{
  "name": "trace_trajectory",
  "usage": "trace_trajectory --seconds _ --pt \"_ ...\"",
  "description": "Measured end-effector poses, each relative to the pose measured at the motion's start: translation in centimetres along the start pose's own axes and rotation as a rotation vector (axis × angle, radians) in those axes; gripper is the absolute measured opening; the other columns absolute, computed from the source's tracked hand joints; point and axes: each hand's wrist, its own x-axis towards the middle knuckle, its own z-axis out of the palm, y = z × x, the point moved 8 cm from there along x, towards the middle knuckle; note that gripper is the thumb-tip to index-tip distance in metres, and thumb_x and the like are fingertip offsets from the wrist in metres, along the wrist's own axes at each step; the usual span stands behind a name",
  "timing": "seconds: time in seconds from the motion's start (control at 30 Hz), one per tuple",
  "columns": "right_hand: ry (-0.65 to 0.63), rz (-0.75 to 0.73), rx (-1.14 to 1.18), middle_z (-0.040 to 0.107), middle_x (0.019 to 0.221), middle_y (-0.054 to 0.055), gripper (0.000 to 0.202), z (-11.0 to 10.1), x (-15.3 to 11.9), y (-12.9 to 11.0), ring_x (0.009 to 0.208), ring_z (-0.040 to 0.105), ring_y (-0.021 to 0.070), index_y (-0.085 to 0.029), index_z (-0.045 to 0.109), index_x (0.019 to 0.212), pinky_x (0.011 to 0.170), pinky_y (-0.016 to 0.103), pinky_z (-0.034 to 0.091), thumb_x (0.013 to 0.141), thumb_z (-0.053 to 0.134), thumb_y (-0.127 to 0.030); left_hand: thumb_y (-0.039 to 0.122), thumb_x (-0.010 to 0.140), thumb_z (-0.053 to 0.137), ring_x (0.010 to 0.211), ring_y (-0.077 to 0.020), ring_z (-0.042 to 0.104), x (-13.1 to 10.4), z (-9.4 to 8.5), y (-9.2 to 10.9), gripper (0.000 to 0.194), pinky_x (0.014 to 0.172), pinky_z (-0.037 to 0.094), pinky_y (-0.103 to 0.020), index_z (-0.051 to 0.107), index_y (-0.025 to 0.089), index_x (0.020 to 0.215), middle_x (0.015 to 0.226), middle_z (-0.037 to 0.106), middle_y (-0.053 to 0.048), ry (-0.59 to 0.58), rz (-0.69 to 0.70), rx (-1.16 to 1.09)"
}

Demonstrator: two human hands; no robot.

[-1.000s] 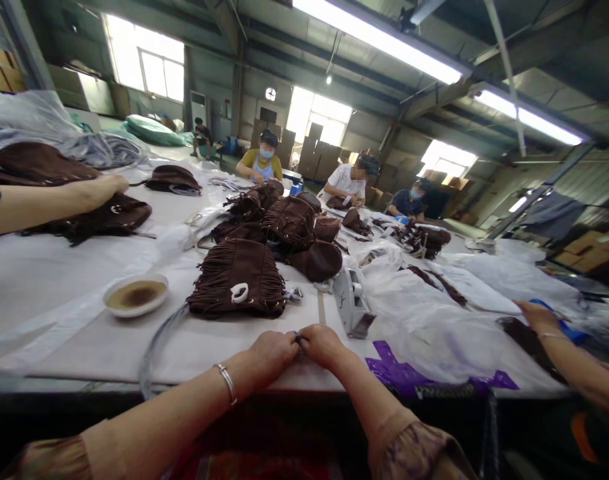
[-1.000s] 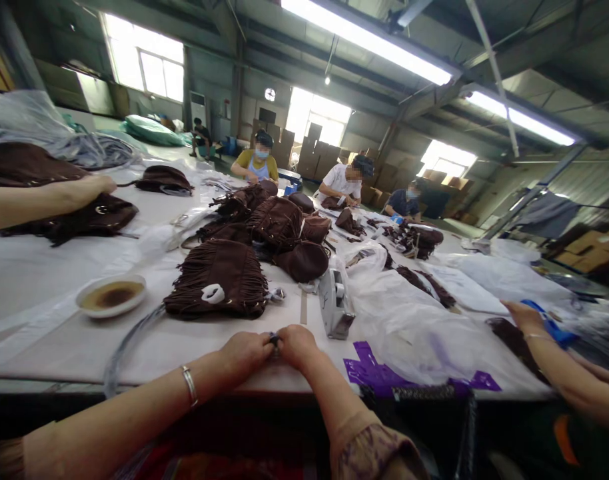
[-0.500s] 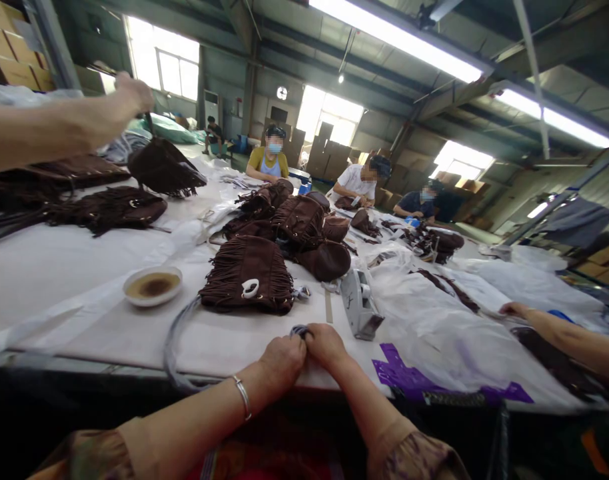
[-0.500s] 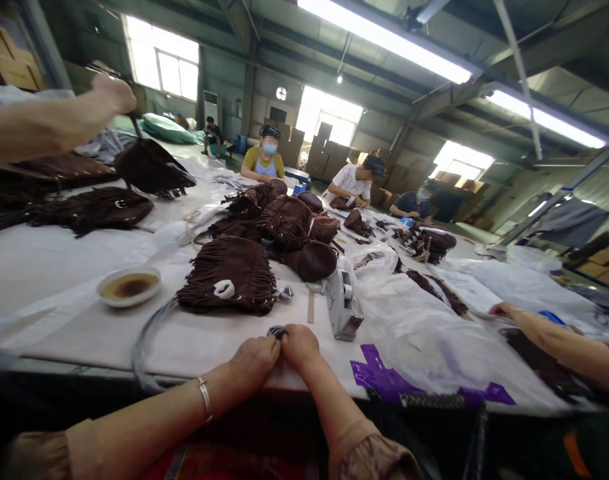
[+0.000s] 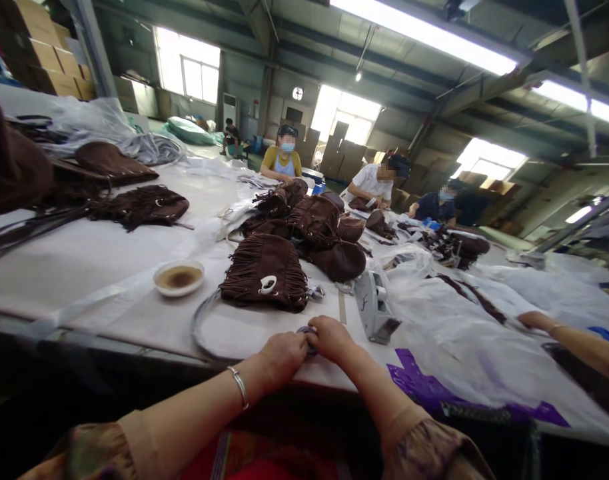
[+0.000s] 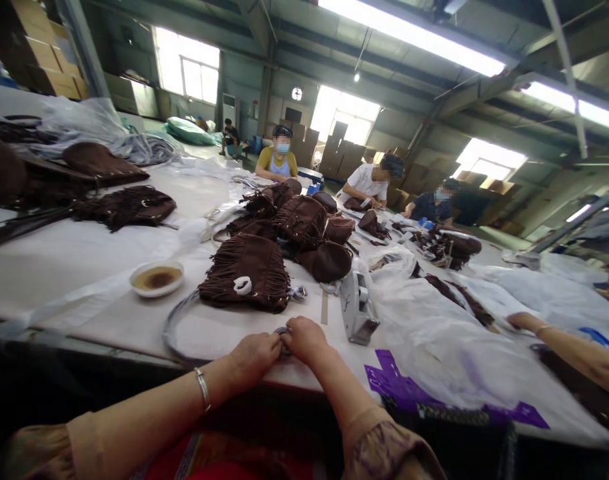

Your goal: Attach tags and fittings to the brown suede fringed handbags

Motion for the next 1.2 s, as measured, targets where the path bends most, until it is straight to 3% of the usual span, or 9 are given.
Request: trace_trajectory --seconds 0.13,0.3,0.43,0.63,0.7,0.8,1.0,1.1,1.2 --pt "-0.018 0.138 -0.05 0.073 0.095 0.017 0.034 0.9 -0.4 0.2 0.087 0.069 0.0276 -0.014 0.073 0.097 0.069 0.032 0.046 0.096 0.043 -0.031 0.006 0.093 0.04 0.086 -0.0229 0.064 -0.4 -0.1 0.8 0.026 0.074 0.056 -0.034 0.058 0.011 0.111 0.101 0.065 -0.013 0.028 -0.076 -0.013" --pt "-0.05 -0.081 -0.049 0.073 0.105 0.01 0.024 0.5 -0.1 -1.1 0.099 0.066 0.0238 -0.02 0.073 0.097 0.081 0.029 0.045 0.093 0.051 -0.031 0.013 0.094 0.047 0.085 -0.0243 0.064 -2.1 -1.5 -0.5 0.027 0.071 0.056 -0.035 0.056 0.017 0.119 0.106 0.064 -0.011 0.014 0.064 0.033" --pt "-0.057 -0.191 -0.035 0.072 0.103 0.006 0.02 0.0 0.2 -2.2 0.1 0.065 0.0211 -0.024 0.071 0.099 0.084 0.027 0.045 0.093 0.055 -0.034 0.012 0.091 0.049 0.084 -0.0252 0.064 -3.0 -1.6 -1.6 0.023 0.073 0.056 -0.037 0.059 0.015 0.111 0.099 0.066 -0.011 -0.03 0.094 0.066" --pt "-0.001 0.132 -0.027 0.072 0.099 0.018 0.043 0.4 0.7 -2.3 0.09 0.069 0.0303 -0.014 0.072 0.1 0.069 0.034 0.048 0.096 0.045 -0.047 0.005 0.09 0.042 0.083 -0.0259 0.065 -2.6 -0.2 -1.0 0.024 0.072 0.056 -0.038 0.061 0.01 0.104 0.094 0.067 -0.015 0.059 -0.173 0.038" --pt "-0.02 0.179 -0.015 0.073 0.095 0.018 0.039 0.7 0.8 -2.5 0.087 0.07 0.0301 -0.014 0.073 0.097 0.066 0.033 0.047 0.095 0.046 -0.041 0.005 0.091 0.041 0.084 -0.0262 0.065 -2.8 0.1 -0.7 0.024 0.073 0.056 -0.039 0.061 0.01 0.104 0.092 0.066 -0.015 0.095 -0.21 0.026" --pt "-0.025 0.043 -0.017 0.074 0.098 0.015 0.027 0.5 1.1 -3.7 0.091 0.069 0.0271 -0.016 0.074 0.094 0.071 0.032 0.046 0.092 0.049 -0.028 0.008 0.091 0.045 0.084 -0.0265 0.065 -4.1 -0.3 -0.8 0.022 0.072 0.056 -0.039 0.061 0.011 0.107 0.094 0.066 -0.014 0.095 -0.147 0.016" --pt "-0.057 -0.341 -0.016 0.073 0.101 0.008 0.021 -0.3 1.8 -6.9 0.096 0.066 0.0215 -0.021 0.073 0.094 0.08 0.028 0.042 0.092 0.055 -0.031 0.018 0.093 0.053 0.079 -0.0225 0.063 -7.6 -2.8 -4.1 0.021 0.072 0.054 -0.035 0.058 0.022 0.113 0.093 0.065 -0.007 0.043 -0.067 0.045" --pt "-0.03 -0.365 -0.028 0.072 0.102 0.009 0.021 -0.4 2.4 -8.3 0.096 0.065 0.0219 -0.02 0.072 0.097 0.078 0.028 0.042 0.092 0.055 -0.031 0.016 0.094 0.052 0.08 -0.0233 0.064 -7.7 -2.3 -4.9 0.014 0.072 0.055 -0.036 0.062 0.018 0.103 0.093 0.065 -0.009 0.028 -0.122 0.026" --pt "0.029 -0.232 -0.043 0.071 0.103 0.014 0.031 -0.7 2.9 -8.6 0.093 0.066 0.0254 -0.016 0.071 0.099 0.072 0.03 0.043 0.094 0.051 -0.039 0.011 0.093 0.047 0.081 -0.0253 0.065 -7.2 -1.2 -4.8 0.016 0.071 0.056 -0.038 0.062 0.013 0.1 0.091 0.065 -0.012 0.08 -0.251 0.018"
